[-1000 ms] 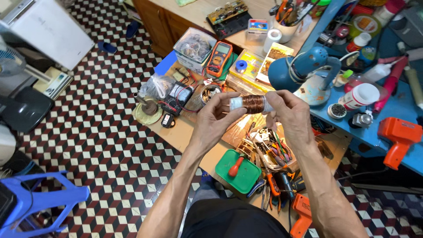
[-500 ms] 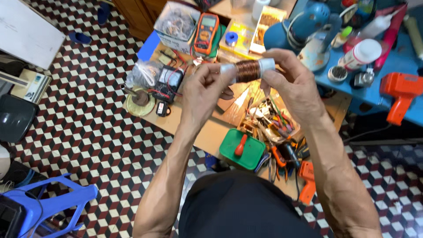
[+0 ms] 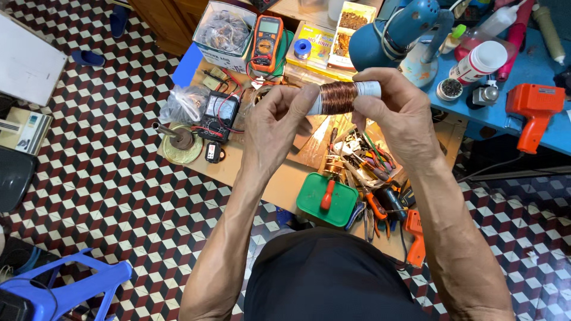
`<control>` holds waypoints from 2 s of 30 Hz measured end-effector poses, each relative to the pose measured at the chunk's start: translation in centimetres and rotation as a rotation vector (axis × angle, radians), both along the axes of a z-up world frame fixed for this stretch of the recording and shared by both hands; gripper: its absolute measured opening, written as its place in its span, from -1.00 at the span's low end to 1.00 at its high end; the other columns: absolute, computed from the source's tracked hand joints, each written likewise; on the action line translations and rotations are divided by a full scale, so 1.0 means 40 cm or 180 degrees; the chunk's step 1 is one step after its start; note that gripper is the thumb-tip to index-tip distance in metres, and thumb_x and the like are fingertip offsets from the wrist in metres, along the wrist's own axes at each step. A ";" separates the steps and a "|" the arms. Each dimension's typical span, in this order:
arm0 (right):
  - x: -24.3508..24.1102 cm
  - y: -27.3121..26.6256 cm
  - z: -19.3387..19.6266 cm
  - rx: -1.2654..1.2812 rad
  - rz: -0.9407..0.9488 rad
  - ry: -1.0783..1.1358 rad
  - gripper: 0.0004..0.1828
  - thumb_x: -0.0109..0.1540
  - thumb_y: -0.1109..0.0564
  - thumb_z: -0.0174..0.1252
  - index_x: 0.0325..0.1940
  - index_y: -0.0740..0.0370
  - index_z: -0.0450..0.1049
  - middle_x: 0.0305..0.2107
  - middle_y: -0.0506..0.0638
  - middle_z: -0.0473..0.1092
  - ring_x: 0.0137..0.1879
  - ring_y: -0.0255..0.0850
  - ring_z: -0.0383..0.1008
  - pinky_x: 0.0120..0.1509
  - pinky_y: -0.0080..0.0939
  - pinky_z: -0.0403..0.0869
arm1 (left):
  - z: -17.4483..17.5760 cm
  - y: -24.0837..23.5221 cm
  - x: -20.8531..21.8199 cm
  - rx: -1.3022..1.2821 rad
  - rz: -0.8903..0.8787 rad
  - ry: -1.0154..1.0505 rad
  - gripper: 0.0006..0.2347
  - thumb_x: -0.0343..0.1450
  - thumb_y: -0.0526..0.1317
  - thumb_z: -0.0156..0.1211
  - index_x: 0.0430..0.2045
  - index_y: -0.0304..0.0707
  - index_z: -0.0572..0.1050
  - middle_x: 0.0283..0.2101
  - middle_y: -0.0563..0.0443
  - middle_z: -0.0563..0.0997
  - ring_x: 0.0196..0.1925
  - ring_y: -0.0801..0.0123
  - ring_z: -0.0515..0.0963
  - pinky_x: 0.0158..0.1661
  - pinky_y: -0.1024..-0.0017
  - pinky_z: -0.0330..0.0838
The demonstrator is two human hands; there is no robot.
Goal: The person winds copper wire around a white cylindrical core, repeatedly adjusting the coil with both hands. The person occasionally picks up a red-handled tool from a green container and places it back down while continuing to wind and inspect the coil.
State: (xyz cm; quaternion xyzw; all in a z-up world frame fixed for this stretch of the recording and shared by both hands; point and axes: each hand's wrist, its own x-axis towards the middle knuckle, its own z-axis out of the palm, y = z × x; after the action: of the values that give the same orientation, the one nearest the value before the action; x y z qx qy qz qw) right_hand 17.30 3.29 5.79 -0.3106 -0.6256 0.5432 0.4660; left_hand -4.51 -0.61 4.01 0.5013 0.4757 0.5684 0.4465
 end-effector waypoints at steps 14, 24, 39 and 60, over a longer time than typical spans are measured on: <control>0.003 -0.006 0.019 0.0101 -0.0440 -0.0140 -0.69 0.38 0.08 0.26 0.08 0.36 0.47 -0.31 -0.05 0.45 -0.30 -0.36 0.43 -0.22 -0.35 0.42 | 0.005 -0.004 0.006 0.0714 -0.0216 0.0297 -0.58 0.45 -0.11 0.39 0.06 -0.38 0.40 -0.10 0.18 0.57 -0.18 0.65 0.60 -0.24 0.66 0.55; 0.031 -0.010 0.019 0.0124 -0.0380 -0.0357 -0.67 0.33 0.11 0.24 0.12 0.32 0.45 -0.32 -0.09 0.44 -0.30 -0.41 0.42 -0.24 -0.40 0.41 | -0.032 0.033 0.025 -0.0058 -0.0409 0.0040 -0.62 0.54 -0.08 0.27 -0.01 -0.56 0.54 -0.27 -0.09 0.61 -0.29 0.41 0.64 -0.30 0.48 0.58; 0.048 0.008 0.001 -0.0213 -0.0801 -0.0606 -0.70 0.42 0.08 0.26 -0.02 0.44 0.50 -0.39 0.06 0.44 -0.40 -0.25 0.39 -0.36 -0.26 0.33 | -0.047 0.036 0.039 0.0582 -0.0451 0.0115 -0.59 0.44 -0.07 0.30 0.06 -0.40 0.45 -0.18 0.04 0.65 -0.19 0.53 0.66 -0.21 0.56 0.57; 0.036 0.014 0.009 -0.0169 -0.0747 -0.0336 -0.66 0.38 0.07 0.19 0.10 0.39 0.47 -0.38 0.02 0.44 -0.41 -0.31 0.35 -0.36 -0.31 0.31 | -0.023 0.045 0.043 0.0264 -0.0215 0.0158 -0.69 0.47 -0.11 0.28 -0.01 -0.32 0.55 -0.23 0.05 0.69 -0.28 0.60 0.63 -0.31 0.59 0.56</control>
State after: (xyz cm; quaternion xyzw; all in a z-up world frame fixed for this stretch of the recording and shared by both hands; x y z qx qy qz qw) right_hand 18.73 3.85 6.15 -0.4220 -0.5940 0.4841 0.4845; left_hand -2.80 1.18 3.10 0.5491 0.4454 0.5596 0.4324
